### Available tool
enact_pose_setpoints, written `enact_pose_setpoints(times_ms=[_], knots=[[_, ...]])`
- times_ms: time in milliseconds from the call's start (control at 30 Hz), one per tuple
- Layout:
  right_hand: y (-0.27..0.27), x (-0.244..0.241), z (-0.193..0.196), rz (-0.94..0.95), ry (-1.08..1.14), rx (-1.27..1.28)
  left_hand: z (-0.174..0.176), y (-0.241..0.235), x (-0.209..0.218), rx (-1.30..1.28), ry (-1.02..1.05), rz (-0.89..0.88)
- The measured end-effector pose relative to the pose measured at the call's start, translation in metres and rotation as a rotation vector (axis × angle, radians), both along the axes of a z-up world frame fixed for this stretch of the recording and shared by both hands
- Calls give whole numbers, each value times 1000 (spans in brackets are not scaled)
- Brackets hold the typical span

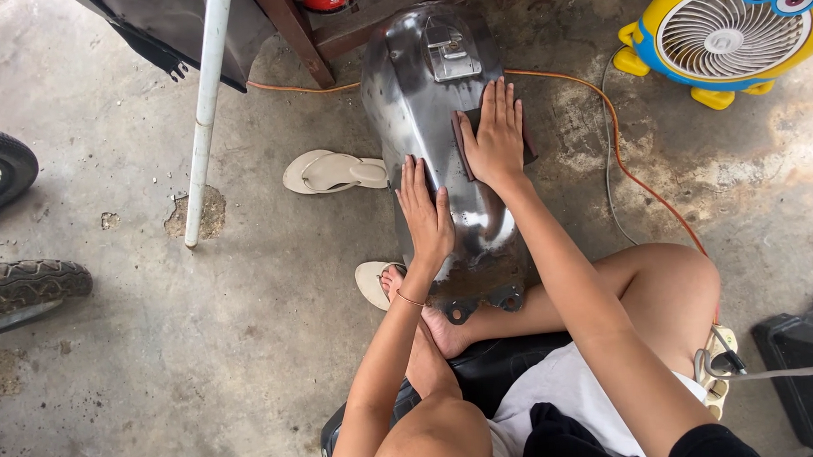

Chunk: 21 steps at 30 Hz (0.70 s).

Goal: The person sits cross-legged on the floor and sands a large, curved metal object using a sanding block. They rub the block back and forth across the surface to smooth it.

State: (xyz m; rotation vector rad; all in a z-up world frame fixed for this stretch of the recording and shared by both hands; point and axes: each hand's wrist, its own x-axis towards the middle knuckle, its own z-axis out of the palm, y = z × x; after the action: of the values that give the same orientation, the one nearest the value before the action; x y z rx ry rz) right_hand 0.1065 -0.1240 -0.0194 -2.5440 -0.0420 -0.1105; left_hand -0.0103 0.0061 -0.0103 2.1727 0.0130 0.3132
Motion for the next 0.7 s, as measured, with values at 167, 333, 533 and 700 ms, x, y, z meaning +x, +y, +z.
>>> enact_pose_setpoints(times_ms=[167,333,533,700], knots=[[8,-37,16,28,-59,-34,-4,0,1,-10,-13,9],[21,-96,36,60,-98,-84,-2,0,1,-13,-48,14],[19,-84,34,81,-120,-78,-3,0,2,-19,-68,12],[14,-39,25,72,-89,-47,3,0,1,-28,-70,15]])
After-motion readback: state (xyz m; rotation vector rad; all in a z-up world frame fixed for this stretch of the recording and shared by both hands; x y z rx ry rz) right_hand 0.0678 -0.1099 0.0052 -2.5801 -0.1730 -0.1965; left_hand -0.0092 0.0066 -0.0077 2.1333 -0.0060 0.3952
